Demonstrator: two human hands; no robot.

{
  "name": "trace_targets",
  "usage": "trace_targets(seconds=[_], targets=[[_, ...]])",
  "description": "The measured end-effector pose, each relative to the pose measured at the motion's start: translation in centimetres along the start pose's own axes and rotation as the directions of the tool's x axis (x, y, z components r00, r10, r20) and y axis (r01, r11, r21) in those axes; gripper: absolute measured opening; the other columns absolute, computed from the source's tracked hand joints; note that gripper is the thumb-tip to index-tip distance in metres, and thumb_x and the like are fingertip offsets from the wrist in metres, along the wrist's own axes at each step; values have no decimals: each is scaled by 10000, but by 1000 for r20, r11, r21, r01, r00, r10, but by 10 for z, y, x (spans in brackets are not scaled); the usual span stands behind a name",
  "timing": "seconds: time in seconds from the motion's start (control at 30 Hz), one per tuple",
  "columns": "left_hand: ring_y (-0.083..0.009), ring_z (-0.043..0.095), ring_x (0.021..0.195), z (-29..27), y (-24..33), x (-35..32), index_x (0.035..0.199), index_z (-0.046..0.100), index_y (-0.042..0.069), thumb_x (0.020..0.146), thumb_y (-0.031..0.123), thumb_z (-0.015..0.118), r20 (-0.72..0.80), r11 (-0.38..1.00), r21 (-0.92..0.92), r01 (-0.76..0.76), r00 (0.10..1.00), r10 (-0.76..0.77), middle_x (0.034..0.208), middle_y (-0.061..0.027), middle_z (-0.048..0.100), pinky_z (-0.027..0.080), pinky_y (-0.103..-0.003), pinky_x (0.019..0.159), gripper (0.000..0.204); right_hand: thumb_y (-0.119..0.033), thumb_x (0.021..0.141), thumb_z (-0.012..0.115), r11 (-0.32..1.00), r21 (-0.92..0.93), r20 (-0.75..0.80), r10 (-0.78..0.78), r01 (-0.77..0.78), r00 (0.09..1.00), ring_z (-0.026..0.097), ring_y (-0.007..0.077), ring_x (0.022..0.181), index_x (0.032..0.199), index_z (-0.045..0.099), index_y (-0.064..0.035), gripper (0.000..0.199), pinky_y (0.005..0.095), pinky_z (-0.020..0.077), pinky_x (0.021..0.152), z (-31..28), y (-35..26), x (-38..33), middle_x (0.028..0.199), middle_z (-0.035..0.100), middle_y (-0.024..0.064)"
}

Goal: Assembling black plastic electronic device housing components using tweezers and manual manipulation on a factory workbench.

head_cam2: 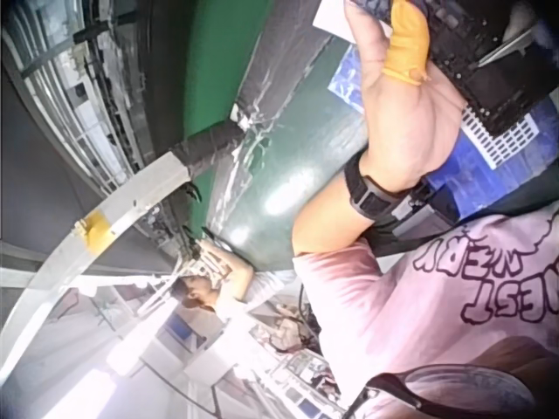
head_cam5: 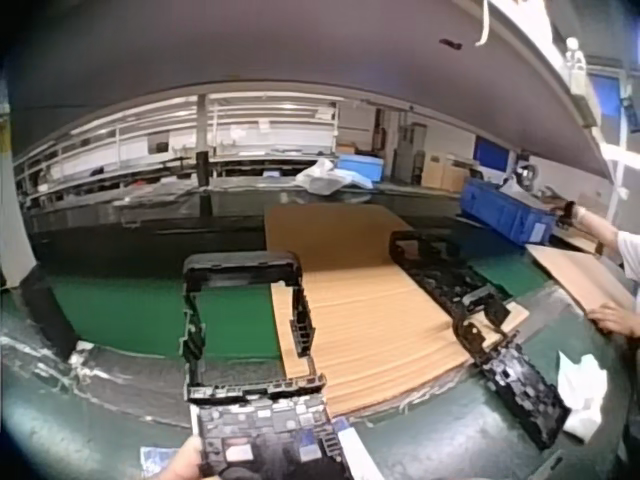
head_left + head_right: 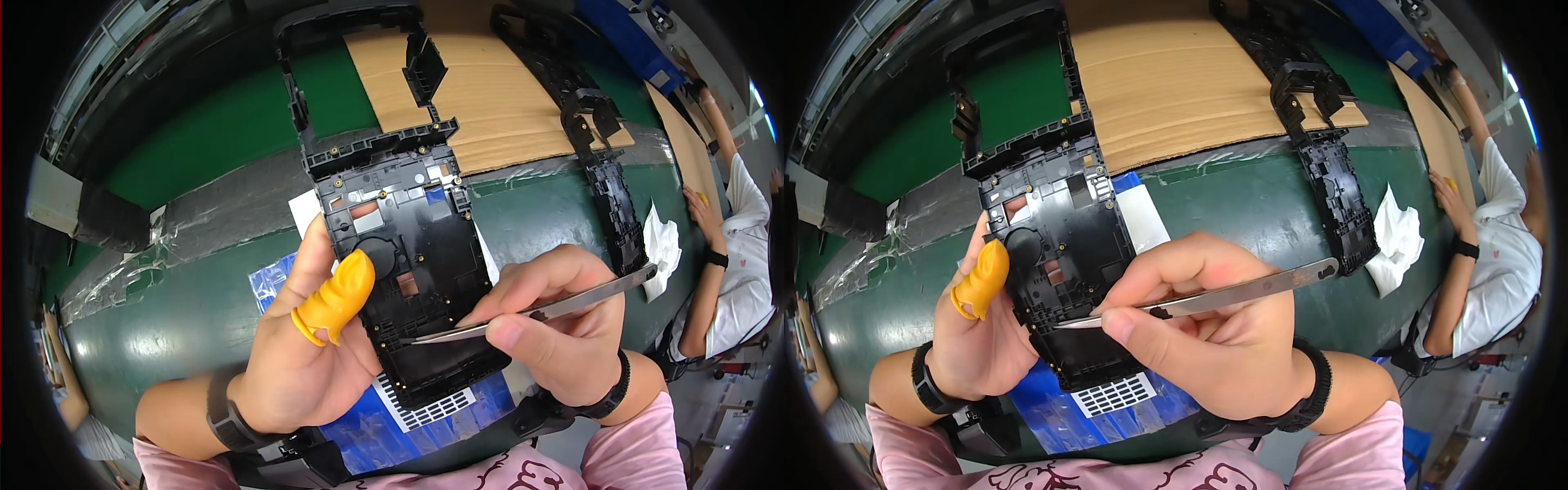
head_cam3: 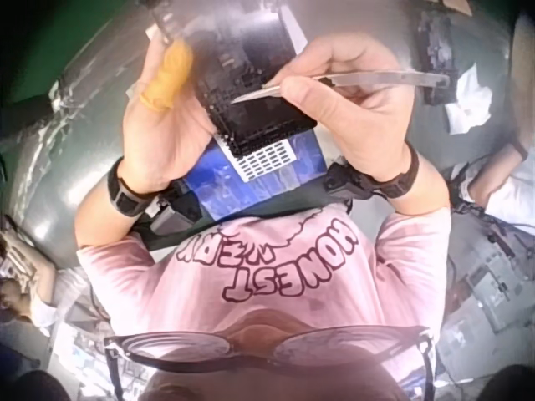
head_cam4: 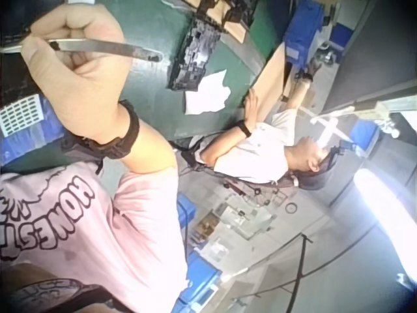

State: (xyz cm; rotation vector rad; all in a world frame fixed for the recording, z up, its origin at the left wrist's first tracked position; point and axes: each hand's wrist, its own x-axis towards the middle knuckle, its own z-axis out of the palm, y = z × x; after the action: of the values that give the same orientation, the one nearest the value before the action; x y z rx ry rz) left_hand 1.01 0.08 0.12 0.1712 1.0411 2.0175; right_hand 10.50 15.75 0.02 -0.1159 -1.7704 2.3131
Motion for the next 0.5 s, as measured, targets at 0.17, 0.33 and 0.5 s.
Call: trace_targets(seconds=[0.17, 0.33, 0.5], targets=[[-290, 427, 1143, -2, 1, 1, 1330, 141, 147, 919, 271, 307, 20, 1000, 6, 7, 1000, -7, 1295, -135, 338, 412, -430, 912, 460, 90, 756, 568, 999, 44, 36, -14, 13, 999, 552, 77, 715, 889, 505, 49, 153, 178, 439, 613, -2, 1, 1, 823, 587, 101], [-292, 426, 1144, -3, 1, -1, 1330, 144, 157, 916, 294, 310, 16, 1000, -6, 13, 1000, -13, 1297, -135, 336, 413, -435, 911, 466, 94, 757, 564, 999, 41, 49, -36, 34, 998, 556, 80, 725, 892, 506, 46, 155, 182, 442, 622, -1, 4, 2, 824, 588, 99], [-294, 421, 1148, -1, 1, -1, 1334, 134, 159, 911, 325, 311, -16, 999, 27, 18, 1000, -18, 1300, -133, 333, 412, -440, 909, 488, 94, 756, 565, 999, 29, 46, -22, 21, 999, 557, 76, 730, 904, 509, 44, 165, 177, 442, 623, 0, 6, 2, 826, 588, 96]])
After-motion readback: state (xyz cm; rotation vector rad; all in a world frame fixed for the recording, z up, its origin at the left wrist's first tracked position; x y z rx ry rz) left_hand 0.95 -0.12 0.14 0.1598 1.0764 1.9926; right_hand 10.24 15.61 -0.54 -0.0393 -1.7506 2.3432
